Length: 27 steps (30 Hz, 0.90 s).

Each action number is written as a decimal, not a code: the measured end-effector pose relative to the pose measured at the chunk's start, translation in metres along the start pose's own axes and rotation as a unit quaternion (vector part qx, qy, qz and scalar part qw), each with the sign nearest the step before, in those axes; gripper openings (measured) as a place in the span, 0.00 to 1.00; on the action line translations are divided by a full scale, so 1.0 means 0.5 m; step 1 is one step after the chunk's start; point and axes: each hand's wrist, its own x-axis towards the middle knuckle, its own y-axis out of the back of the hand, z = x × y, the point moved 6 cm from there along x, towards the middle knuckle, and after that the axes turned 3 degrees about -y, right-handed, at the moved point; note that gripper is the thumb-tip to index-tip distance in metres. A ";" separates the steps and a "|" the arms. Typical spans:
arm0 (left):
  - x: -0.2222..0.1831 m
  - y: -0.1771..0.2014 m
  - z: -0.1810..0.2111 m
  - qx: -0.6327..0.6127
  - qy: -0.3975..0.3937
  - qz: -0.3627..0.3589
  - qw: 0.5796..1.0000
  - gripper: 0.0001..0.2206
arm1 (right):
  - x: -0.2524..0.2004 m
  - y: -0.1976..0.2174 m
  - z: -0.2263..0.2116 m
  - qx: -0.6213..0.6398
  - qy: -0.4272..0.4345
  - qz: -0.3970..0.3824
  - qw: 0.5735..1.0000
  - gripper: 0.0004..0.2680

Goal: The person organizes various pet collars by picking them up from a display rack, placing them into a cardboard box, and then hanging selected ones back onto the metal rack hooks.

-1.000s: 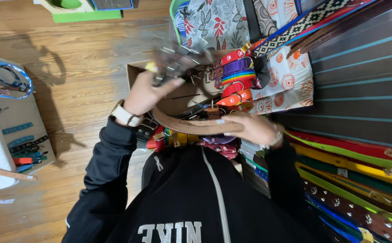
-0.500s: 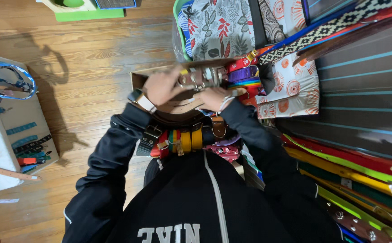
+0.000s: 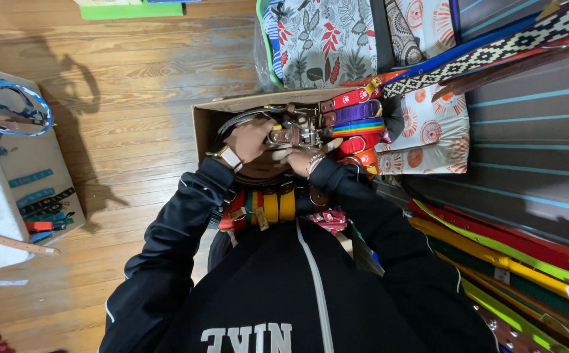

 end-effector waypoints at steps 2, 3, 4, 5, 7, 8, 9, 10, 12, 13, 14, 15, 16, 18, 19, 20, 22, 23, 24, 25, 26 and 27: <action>0.021 -0.035 -0.012 0.023 -0.022 0.004 0.999 0.22 | -0.021 -0.012 -0.070 0.200 -0.001 -0.006 0.980 0.15; 0.024 -0.053 -0.019 0.023 -0.023 0.004 0.999 0.22 | -0.033 -0.033 -0.091 0.199 -0.001 -0.005 0.980 0.15; 0.026 -0.071 -0.025 0.073 -0.023 0.008 0.997 0.20 | -0.045 -0.055 -0.111 0.346 -0.002 -0.009 0.938 0.15; 0.028 -0.088 -0.032 0.123 -0.023 0.012 0.992 0.18 | -0.056 -0.076 -0.130 0.485 -0.002 -0.013 0.875 0.15; 0.044 -0.132 -0.064 0.122 -0.041 0.000 0.992 0.18 | -0.024 -0.034 0.064 0.287 0.033 -0.043 0.956 0.14; 0.052 -0.157 -0.078 0.119 -0.058 -0.011 0.991 0.18 | 0.027 0.003 0.152 0.077 0.064 -0.071 0.992 0.12; 0.052 -0.144 -0.065 0.120 -0.059 -0.011 0.991 0.18 | 0.054 0.001 0.243 0.077 0.064 -0.070 0.992 0.12; 0.055 -0.128 -0.048 0.120 -0.091 -0.003 0.989 0.16 | 0.082 -0.014 0.331 -0.239 0.105 -0.107 0.959 0.10; 0.055 -0.110 -0.035 0.121 -0.122 0.007 0.985 0.14 | 0.099 -0.039 0.415 -0.529 0.134 -0.133 0.828 0.09; 0.052 -0.109 -0.039 0.140 -0.117 0.015 0.983 0.13 | 0.087 -0.052 0.402 -0.556 0.131 -0.129 0.811 0.15; 0.046 -0.110 -0.043 0.158 -0.113 0.021 0.981 0.12 | 0.073 -0.068 0.392 -0.581 0.129 -0.125 0.794 0.23; 0.050 -0.115 -0.044 0.158 -0.112 0.021 0.981 0.12 | -0.020 -0.114 0.261 -0.581 0.130 -0.126 0.794 0.23; 0.053 -0.119 -0.043 0.172 -0.113 0.029 0.978 0.12 | -0.055 -0.135 0.137 -0.496 0.102 -0.171 0.845 0.22; 0.055 -0.132 -0.041 0.185 -0.113 0.037 0.976 0.12 | -0.095 -0.131 -0.136 -0.405 0.073 -0.216 0.886 0.21; 0.057 -0.140 -0.043 0.194 -0.099 0.037 0.975 0.12 | -0.121 -0.130 -0.264 -0.365 0.024 -0.178 0.914 0.16; 0.058 -0.150 -0.043 0.202 -0.086 0.037 0.975 0.12 | -0.156 -0.124 -0.393 -0.322 -0.027 -0.137 0.936 0.12; 0.067 -0.155 -0.030 0.207 -0.061 0.055 0.975 0.12 | -0.116 -0.063 -0.324 -0.411 -0.007 -0.034 0.911 0.10; 0.072 -0.154 -0.025 0.212 -0.036 0.072 0.974 0.11 | -0.100 -0.024 -0.299 -0.493 0.016 0.069 0.867 0.08; 0.069 -0.163 -0.018 0.213 -0.037 0.072 0.974 0.11 | -0.090 -0.017 -0.268 -0.493 0.016 0.070 0.867 0.08; 0.065 -0.167 -0.015 0.217 -0.017 0.092 0.972 0.12 | -0.079 -0.007 -0.230 -0.546 -0.017 0.071 0.834 0.12; 0.059 -0.170 -0.012 0.222 0.002 0.111 0.969 0.13 | -0.068 0.002 -0.193 -0.596 -0.051 0.073 0.798 0.17; 0.058 -0.161 -0.015 0.222 0.002 0.111 0.969 0.13 | -0.059 0.007 -0.181 -0.596 -0.051 0.073 0.798 0.17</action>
